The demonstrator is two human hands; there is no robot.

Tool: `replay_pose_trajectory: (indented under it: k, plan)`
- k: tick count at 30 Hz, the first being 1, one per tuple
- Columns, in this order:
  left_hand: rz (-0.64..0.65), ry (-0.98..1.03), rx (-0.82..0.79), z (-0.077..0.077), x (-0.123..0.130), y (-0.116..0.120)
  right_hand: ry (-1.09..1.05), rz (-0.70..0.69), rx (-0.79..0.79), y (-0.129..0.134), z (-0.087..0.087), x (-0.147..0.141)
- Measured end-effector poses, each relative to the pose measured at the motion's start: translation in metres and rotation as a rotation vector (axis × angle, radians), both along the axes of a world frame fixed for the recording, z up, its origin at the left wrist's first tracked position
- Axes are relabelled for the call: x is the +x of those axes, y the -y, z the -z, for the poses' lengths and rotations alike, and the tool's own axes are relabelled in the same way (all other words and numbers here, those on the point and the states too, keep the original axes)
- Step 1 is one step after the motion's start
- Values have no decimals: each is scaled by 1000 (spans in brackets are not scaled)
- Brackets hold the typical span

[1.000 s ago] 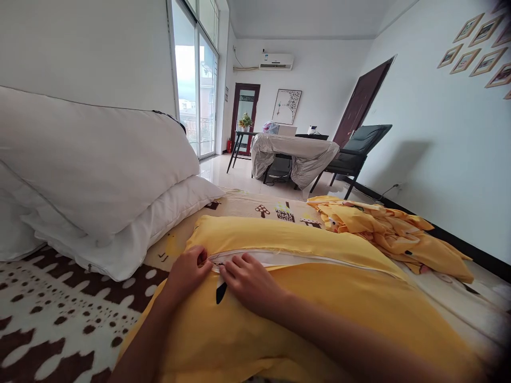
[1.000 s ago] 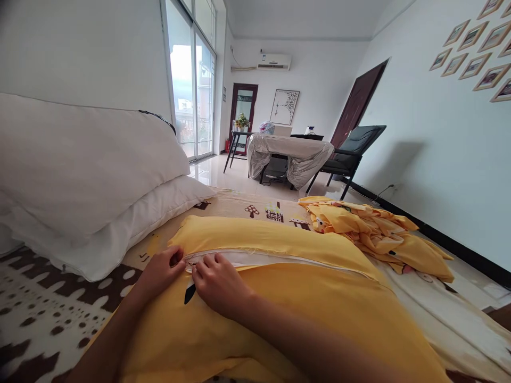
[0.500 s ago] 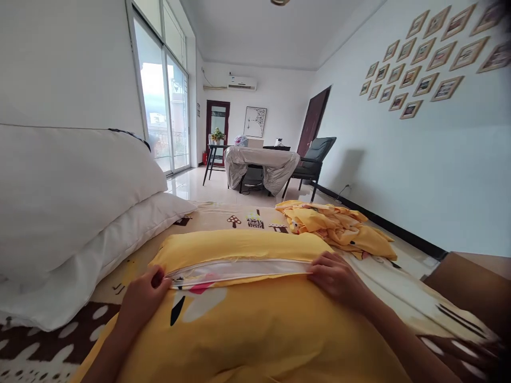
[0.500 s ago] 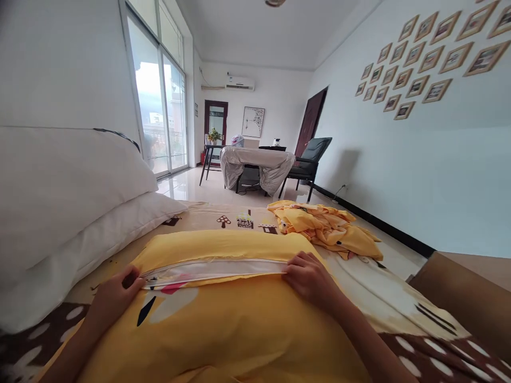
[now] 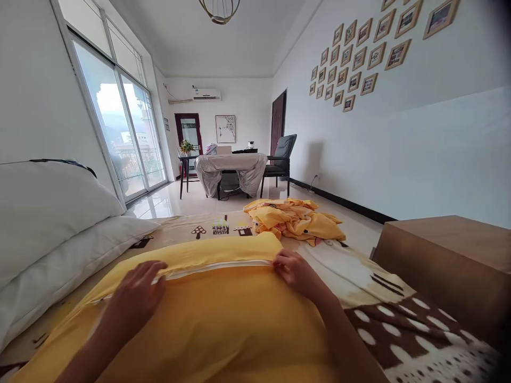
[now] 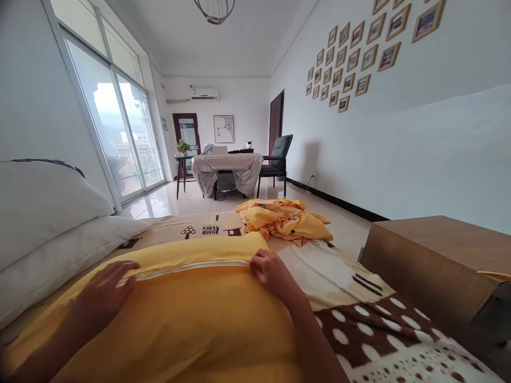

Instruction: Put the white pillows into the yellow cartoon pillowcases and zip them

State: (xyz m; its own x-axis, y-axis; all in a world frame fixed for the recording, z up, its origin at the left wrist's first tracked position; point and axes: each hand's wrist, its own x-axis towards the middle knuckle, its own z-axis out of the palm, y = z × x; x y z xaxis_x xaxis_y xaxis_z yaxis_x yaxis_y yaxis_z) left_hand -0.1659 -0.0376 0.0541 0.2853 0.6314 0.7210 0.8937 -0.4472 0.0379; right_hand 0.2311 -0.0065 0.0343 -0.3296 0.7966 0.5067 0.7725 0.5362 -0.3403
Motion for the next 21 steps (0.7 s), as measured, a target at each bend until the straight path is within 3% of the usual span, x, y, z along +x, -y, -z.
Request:
replay_pose_trajectory:
  k: [4,8,11,13,17,21]
  plan:
    - [288,-167,-159,-23,119,-15,74,35,107,-3,3,-1]
    - [395,-245,-323,-18,192,-33,43,14,195,-3,6,3]
    - [369,-249,-372,-3,214,-40,-129,17,74,-1,2,8]
    - [350,-268,-339,6,218,-40,-258,122,-53,0,-2,9]
    - [364,-368,-82,17,218,-33,-343,279,-315,0,-4,3]
    - [425,-417,54,23,220,-31,-278,377,-357,-3,4,-11]
